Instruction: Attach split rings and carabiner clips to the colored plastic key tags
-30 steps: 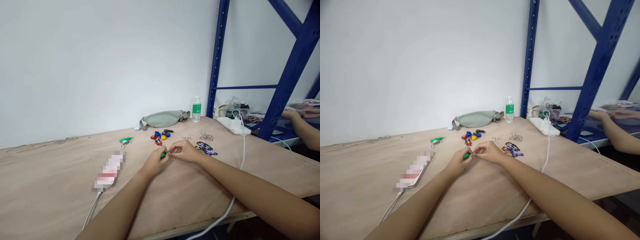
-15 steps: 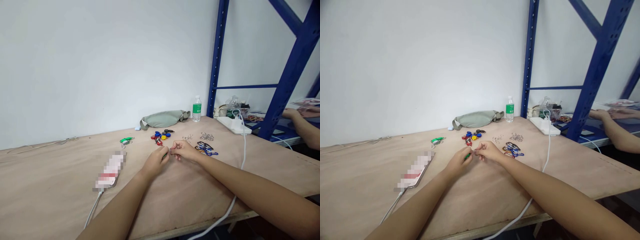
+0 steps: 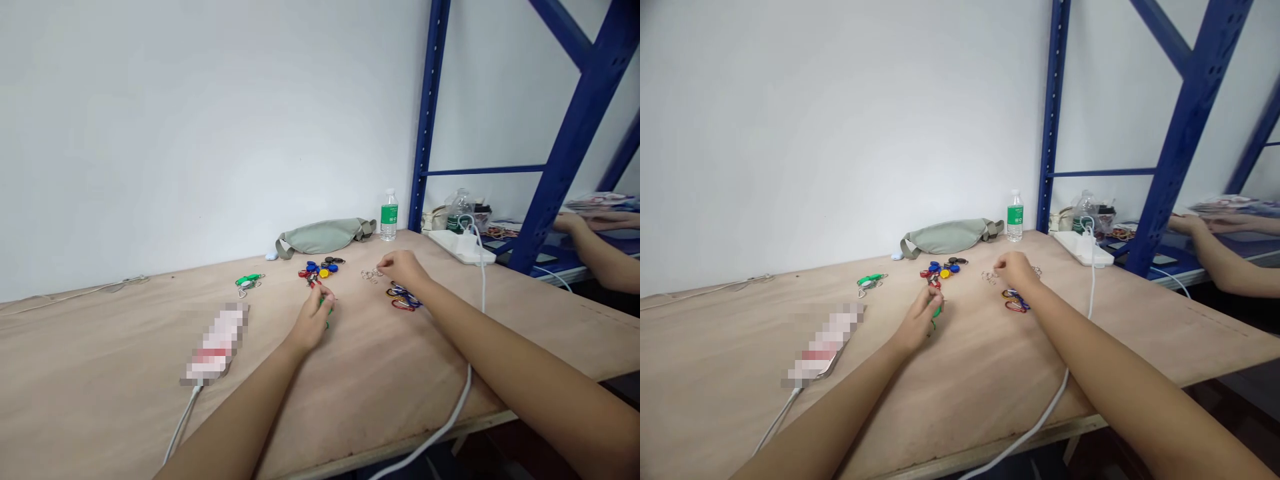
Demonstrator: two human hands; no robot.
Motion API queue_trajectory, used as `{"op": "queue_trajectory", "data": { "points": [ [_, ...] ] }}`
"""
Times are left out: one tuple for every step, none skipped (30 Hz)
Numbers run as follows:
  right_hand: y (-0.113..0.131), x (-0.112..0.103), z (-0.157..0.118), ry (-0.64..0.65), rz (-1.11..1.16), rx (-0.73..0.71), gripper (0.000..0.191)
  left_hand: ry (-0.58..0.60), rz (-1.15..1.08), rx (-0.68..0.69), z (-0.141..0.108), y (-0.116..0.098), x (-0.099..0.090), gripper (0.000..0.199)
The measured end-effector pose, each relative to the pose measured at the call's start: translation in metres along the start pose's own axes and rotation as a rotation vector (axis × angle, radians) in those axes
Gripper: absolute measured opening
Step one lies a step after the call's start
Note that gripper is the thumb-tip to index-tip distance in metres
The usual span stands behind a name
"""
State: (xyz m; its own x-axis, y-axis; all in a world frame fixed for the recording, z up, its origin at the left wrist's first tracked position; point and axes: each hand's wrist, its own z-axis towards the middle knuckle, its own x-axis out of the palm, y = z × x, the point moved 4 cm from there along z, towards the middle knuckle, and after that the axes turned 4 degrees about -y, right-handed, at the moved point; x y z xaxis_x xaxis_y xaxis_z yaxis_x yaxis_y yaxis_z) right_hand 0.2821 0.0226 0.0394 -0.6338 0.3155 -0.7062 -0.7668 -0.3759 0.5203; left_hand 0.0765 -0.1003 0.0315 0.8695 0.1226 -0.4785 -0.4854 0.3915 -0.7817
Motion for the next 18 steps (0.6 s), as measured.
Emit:
{"op": "queue_trajectory", "data": {
  "points": [
    [-0.012,-0.004,0.004,-0.014,-0.095,0.033,0.013,-0.025,-0.109,-0.053,0.002,0.005,-0.002,0.013],
    [-0.024,-0.007,0.007,-0.021,-0.182,0.081,0.015,-0.048,-0.208,-0.097,0.004,0.01,-0.004,0.012],
    [-0.034,-0.009,0.009,-0.028,-0.219,0.118,0.017,-0.067,-0.294,-0.134,0.006,0.015,-0.005,0.012],
    [-0.042,-0.01,0.01,-0.029,-0.248,0.147,0.018,-0.086,-0.362,-0.162,0.008,0.019,-0.005,0.013],
    [-0.048,-0.011,0.01,-0.028,-0.267,0.174,0.018,-0.106,-0.41,-0.185,0.01,0.023,-0.006,0.014],
    [-0.052,-0.011,0.009,-0.025,-0.277,0.194,0.018,-0.128,-0.446,-0.201,0.011,0.025,-0.006,0.015],
    [-0.054,-0.011,0.009,-0.02,-0.288,0.211,0.018,-0.149,-0.477,-0.211,0.012,0.027,-0.007,0.015],
    [-0.053,-0.011,0.008,-0.015,-0.297,0.222,0.019,-0.164,-0.509,-0.215,0.012,0.027,-0.007,0.015],
    [-0.049,-0.011,0.006,-0.012,-0.304,0.224,0.021,-0.171,-0.549,-0.208,0.012,0.026,-0.006,0.014],
    [-0.042,-0.01,0.005,-0.009,-0.297,0.209,0.024,-0.169,-0.594,-0.194,0.012,0.025,-0.006,0.013],
    [-0.03,-0.009,0.003,-0.002,-0.269,0.175,0.026,-0.159,-0.638,-0.179,0.011,0.023,-0.005,0.013],
    [-0.016,-0.007,-0.001,0.009,-0.229,0.126,0.027,-0.143,-0.675,-0.164,0.011,0.022,-0.004,0.013],
    [0.001,-0.004,-0.005,0.036,-0.102,0.035,0.026,-0.126,-0.704,-0.15,0.01,0.02,-0.003,0.014],
    [0.019,0.0,-0.012,0.092,0.049,-0.047,0.024,-0.113,-0.723,-0.139,0.01,0.02,-0.002,0.015],
    [0.037,0.007,-0.02,0.197,0.195,-0.107,0.023,-0.103,-0.737,-0.129,0.01,0.019,-0.001,0.016],
    [0.052,0.014,-0.029,0.299,0.327,-0.135,0.026,-0.097,-0.749,-0.118,0.009,0.019,-0.001,0.017],
    [0.066,0.02,-0.038,0.393,0.444,-0.152,0.028,-0.095,-0.757,-0.107,0.009,0.019,-0.001,0.018],
    [0.076,0.027,-0.046,0.481,0.536,-0.17,0.029,-0.095,-0.759,-0.096,0.009,0.018,-0.001,0.019]
  ]
}}
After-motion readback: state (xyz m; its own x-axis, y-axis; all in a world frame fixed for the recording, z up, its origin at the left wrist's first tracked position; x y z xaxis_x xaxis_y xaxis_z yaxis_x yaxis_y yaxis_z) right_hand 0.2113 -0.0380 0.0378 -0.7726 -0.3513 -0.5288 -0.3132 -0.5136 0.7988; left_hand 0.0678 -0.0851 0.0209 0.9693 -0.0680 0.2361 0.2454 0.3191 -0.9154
